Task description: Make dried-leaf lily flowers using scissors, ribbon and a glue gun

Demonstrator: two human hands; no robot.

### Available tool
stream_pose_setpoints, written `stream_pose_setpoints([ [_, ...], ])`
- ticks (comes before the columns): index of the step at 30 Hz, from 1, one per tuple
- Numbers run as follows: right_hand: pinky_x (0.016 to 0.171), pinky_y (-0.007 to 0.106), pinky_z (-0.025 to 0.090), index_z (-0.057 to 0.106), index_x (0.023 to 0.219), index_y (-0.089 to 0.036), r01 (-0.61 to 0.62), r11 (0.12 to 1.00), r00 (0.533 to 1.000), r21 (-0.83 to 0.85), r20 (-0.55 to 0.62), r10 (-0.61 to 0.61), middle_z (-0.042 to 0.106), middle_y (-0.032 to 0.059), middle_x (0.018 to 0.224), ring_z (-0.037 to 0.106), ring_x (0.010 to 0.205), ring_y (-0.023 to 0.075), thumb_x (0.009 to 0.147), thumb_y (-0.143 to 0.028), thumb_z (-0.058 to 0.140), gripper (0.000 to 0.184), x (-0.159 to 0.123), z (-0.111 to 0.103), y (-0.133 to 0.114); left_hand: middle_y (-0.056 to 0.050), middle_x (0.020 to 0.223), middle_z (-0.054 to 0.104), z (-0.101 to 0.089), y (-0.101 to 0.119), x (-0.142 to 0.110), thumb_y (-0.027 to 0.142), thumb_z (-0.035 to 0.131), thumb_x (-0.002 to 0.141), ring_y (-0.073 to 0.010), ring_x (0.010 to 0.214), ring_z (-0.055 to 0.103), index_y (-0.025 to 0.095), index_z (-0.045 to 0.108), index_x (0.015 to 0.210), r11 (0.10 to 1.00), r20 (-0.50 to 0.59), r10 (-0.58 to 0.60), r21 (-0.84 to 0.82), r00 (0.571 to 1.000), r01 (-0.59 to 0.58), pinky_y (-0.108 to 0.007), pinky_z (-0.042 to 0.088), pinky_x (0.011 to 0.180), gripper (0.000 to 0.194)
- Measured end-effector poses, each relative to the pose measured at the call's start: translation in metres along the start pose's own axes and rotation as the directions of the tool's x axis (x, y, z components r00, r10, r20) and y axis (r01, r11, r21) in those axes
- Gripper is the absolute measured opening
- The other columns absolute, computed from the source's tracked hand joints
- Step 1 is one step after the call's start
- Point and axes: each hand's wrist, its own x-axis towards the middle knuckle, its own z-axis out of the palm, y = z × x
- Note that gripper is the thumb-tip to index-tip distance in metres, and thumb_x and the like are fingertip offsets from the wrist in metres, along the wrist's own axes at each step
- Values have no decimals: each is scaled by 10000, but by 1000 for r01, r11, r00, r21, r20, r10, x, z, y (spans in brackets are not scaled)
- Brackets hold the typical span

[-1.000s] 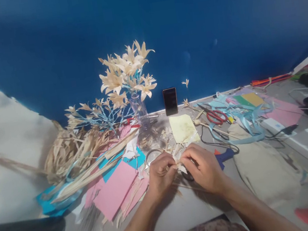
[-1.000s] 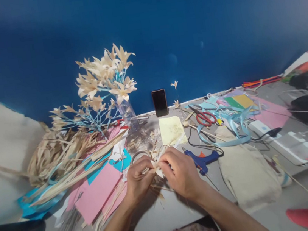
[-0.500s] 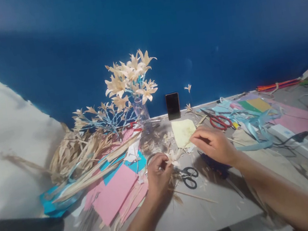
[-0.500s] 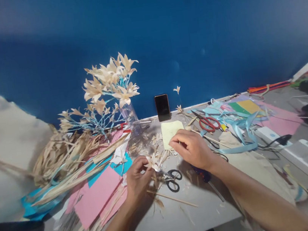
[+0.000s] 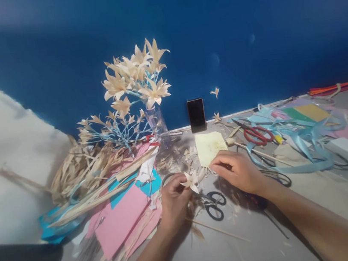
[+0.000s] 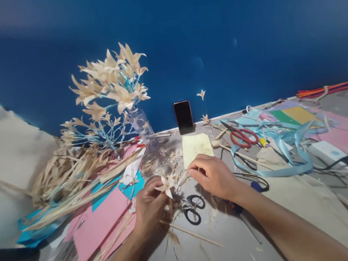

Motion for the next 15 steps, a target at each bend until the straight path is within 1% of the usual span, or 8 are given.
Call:
stream_pose_setpoints([
  [2, 681, 266, 433, 714, 838, -187, -95, 990, 990, 106, 118, 83, 704, 35, 830, 619, 759, 164, 904, -231, 591, 147, 0, 4, -5, -22, 797, 604, 1, 2, -2, 125, 635, 712, -145, 654, 561, 186, 717, 712, 1000, 43, -4, -11, 999, 5, -222, 444, 494, 102],
  [5, 675, 263, 451, 733, 903, -170, -256, 931, 938, 259, 300, 174, 730, 46, 875, 633, 761, 169, 879, -271, 610, 161, -2, 10, -8, -13, 790, 596, 1, 5, -5, 93, 649, 710, -149, 703, 571, 194, 724, 731, 999, 76, 40, 18, 996, -42, -218, 466, 553, 128],
  [7, 666, 260, 456, 730, 924, -158, -329, 883, 908, 333, 368, 200, 732, 47, 868, 634, 748, 168, 865, -286, 621, 178, -4, 14, -8, -7, 773, 580, 2, 6, -6, 77, 668, 697, -147, 722, 566, 192, 698, 695, 997, 66, 72, 15, 995, -74, -212, 463, 572, 119],
  [9, 660, 256, 456, 722, 932, -153, -362, 846, 896, 391, 396, 201, 725, 43, 851, 630, 735, 164, 852, -292, 634, 183, -5, 18, -6, -3, 764, 570, 3, 8, -8, 93, 701, 695, -142, 715, 562, 186, 675, 669, 997, 57, 79, -16, 995, -78, -208, 459, 567, 100],
  [11, 665, 252, 458, 720, 936, -156, -364, 830, 898, 423, 397, 191, 722, 37, 848, 628, 737, 161, 842, -279, 642, 174, -6, 20, -4, 0, 771, 573, 5, 8, -11, 142, 744, 697, -131, 671, 563, 181, 665, 678, 996, 54, 27, -82, 998, -23, -210, 456, 537, 91],
  [13, 683, 254, 462, 726, 934, -163, -352, 837, 905, 420, 380, 191, 726, 36, 861, 635, 761, 164, 837, -254, 638, 159, -7, 21, -3, 15, 730, 570, 7, 9, -13, 195, 778, 702, -111, 572, 546, 183, 655, 735, 979, 63, -89, -177, 994, 99, -212, 440, 486, 128],
  [15, 698, 260, 466, 733, 927, -164, -348, 843, 911, 410, 359, 202, 730, 39, 868, 643, 777, 171, 838, -245, 635, 156, -6, 22, -2, 41, 653, 556, 8, 10, -14, 227, 798, 705, -93, 478, 509, 198, 643, 837, 936, 99, -207, -269, 973, 227, -211, 416, 451, 206],
])
